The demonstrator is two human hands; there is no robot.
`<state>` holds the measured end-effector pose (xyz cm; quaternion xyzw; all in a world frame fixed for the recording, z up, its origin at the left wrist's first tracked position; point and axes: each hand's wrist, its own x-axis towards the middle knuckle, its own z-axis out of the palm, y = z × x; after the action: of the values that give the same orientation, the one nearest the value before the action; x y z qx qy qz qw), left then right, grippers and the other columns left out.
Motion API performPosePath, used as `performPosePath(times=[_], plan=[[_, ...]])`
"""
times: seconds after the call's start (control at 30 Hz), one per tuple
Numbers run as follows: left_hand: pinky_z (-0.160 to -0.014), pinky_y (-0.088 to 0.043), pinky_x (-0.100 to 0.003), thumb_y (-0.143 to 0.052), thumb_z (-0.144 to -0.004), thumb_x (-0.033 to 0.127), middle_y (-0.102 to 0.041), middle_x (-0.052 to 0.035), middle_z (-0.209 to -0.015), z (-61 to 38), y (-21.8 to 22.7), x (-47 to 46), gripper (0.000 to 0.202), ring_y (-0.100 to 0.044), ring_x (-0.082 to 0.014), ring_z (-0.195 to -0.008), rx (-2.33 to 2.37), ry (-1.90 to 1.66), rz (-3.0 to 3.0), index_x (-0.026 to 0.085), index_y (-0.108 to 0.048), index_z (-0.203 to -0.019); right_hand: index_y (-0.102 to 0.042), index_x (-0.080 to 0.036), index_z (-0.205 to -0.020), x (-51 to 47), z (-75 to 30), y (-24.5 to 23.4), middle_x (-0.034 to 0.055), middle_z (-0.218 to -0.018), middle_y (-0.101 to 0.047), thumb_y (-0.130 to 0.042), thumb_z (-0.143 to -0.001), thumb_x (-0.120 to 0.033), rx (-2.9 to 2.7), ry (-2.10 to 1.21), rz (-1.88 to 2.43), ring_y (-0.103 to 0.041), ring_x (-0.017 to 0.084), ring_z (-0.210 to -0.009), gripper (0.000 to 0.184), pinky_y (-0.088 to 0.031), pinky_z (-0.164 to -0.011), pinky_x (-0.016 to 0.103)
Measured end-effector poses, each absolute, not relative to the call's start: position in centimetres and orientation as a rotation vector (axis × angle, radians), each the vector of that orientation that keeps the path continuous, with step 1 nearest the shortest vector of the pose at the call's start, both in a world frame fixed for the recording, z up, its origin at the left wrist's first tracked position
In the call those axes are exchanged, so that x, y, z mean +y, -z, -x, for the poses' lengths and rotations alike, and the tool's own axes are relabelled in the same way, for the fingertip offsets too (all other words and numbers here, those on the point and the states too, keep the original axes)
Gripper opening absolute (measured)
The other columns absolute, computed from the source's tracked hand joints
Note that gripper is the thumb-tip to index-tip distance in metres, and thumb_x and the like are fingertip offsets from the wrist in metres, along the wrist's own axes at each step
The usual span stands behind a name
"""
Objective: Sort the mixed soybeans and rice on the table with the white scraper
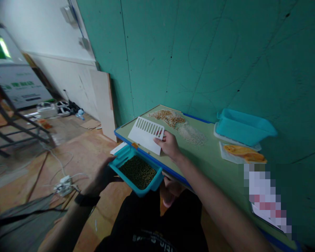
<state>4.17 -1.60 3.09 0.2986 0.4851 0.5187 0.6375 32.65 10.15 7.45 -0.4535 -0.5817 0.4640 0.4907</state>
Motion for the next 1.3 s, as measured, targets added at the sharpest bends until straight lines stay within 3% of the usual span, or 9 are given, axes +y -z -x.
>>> performPosePath(times=[0.2,0.4,0.57,0.67,0.77,0.93,1.0,1.13,1.3], plan=[[-0.066,-0.063,-0.042,-0.08,-0.08,0.065,-0.075,-0.0051,-0.078,-4.3,-3.1,-1.2,0.043,-0.071,-0.0271,-0.073,1.145,-1.145,-0.679,0.024,-0.076,-0.094,-0.075,-0.019,-0.108,9.2,-32.6,-7.3,0.011,-0.101,-0.086,-0.091,-0.072,-0.043,-1.431,-1.109,1.078,-0.082,0.029,-0.088,0.046,-0.069,-0.084,0.047],[-0.073,-0.063,-0.044,-0.083,-0.079,0.061,-0.079,-0.0095,-0.09,-4.2,-3.1,-1.8,0.042,-0.075,-0.0353,-0.095,1.074,-1.171,-0.7,0.025,-0.076,-0.1,-0.075,-0.019,-0.108,8.3,-32.5,-7.5,0.0121,-0.107,-0.086,-0.091,-0.071,-0.044,-1.446,-1.083,1.054,-0.082,0.029,-0.091,0.048,-0.069,-0.087,0.049],[-0.064,-0.063,-0.042,-0.082,-0.077,0.064,-0.077,-0.0067,-0.082,-4.3,-2.8,-1.5,0.044,-0.074,-0.0303,-0.078,1.132,-1.146,-0.66,0.025,-0.073,-0.095,-0.074,-0.02,-0.105,7.8,-32.2,-7.5,0.0128,-0.105,-0.086,-0.086,-0.076,-0.045,-1.51,-1.003,1.061,-0.083,0.03,-0.091,0.04,-0.068,-0.083,0.046],[-0.061,-0.063,-0.041,-0.081,-0.079,0.065,-0.076,-0.0057,-0.08,-4.6,-2.5,-1.4,0.044,-0.073,-0.0289,-0.074,1.141,-1.141,-0.646,0.025,-0.072,-0.094,-0.074,-0.02,-0.105,6.6,-31.8,-7.8,0.0136,-0.106,-0.086,-0.078,-0.085,-0.042,-1.6,-0.867,1.072,-0.083,0.031,-0.095,0.029,-0.067,-0.084,0.045],[-0.068,-0.064,-0.043,-0.08,-0.082,0.063,-0.078,-0.0075,-0.086,-4.8,-2.3,-1.7,0.043,-0.073,-0.0286,-0.077,1.091,-1.166,-0.698,0.024,-0.076,-0.099,-0.076,-0.021,-0.108,5.0,-31.4,-8.1,0.0139,-0.107,-0.086,-0.069,-0.096,-0.038,-1.74,-0.628,1.134,-0.083,0.031,-0.098,0.022,-0.065,-0.084,0.041],[-0.071,-0.065,-0.048,-0.079,-0.08,0.068,-0.081,-0.0102,-0.09,-4.6,-1.2,-1.5,0.051,-0.075,-0.0333,-0.082,1.116,-1.088,-0.665,0.024,-0.076,-0.104,-0.076,-0.02,-0.126,3.2,-30.8,-8.3,0.0113,-0.092,-0.085,-0.056,-0.104,-0.025,-2.142,-0.131,1.166,-0.08,0.024,-0.077,0.03,-0.059,-0.073,0.033],[-0.073,-0.065,-0.048,-0.078,-0.079,0.069,-0.081,-0.0098,-0.091,-4.5,-0.5,-1.2,0.053,-0.077,-0.0357,-0.088,1.109,-1.065,-0.662,0.024,-0.076,-0.107,-0.073,-0.019,-0.133,2.7,-30.3,-8.3,0.0112,-0.1,-0.086,-0.05,-0.103,-0.015,-2.319,0.008,1.092,-0.08,0.023,-0.082,0.038,-0.059,-0.073,0.031],[-0.08,-0.066,-0.05,-0.078,-0.079,0.068,-0.084,-0.0107,-0.097,-4.4,0.7,-1.1,0.061,-0.078,-0.0401,-0.103,1.087,-1.052,-0.623,0.025,-0.074,-0.122,-0.069,-0.014,-0.139,1.7,-28.7,-8.5,0.018,-0.138,-0.078,-0.043,-0.101,-0.003,-2.476,0.211,1.037,-0.081,0.024,-0.105,0.047,-0.063,-0.08,0.032],[-0.078,-0.066,-0.05,-0.078,-0.08,0.068,-0.085,-0.0113,-0.096,-4.5,1.4,-1.2,0.068,-0.079,-0.0404,-0.104,1.149,-1.014,-0.545,0.024,-0.07,-0.131,-0.069,-0.013,-0.14,2.0,-26.4,-9.0,0.0219,-0.135,-0.078,-0.042,-0.109,-0.009,-2.539,0.32,1.108,-0.081,0.027,-0.101,0.041,-0.065,-0.073,0.034]])
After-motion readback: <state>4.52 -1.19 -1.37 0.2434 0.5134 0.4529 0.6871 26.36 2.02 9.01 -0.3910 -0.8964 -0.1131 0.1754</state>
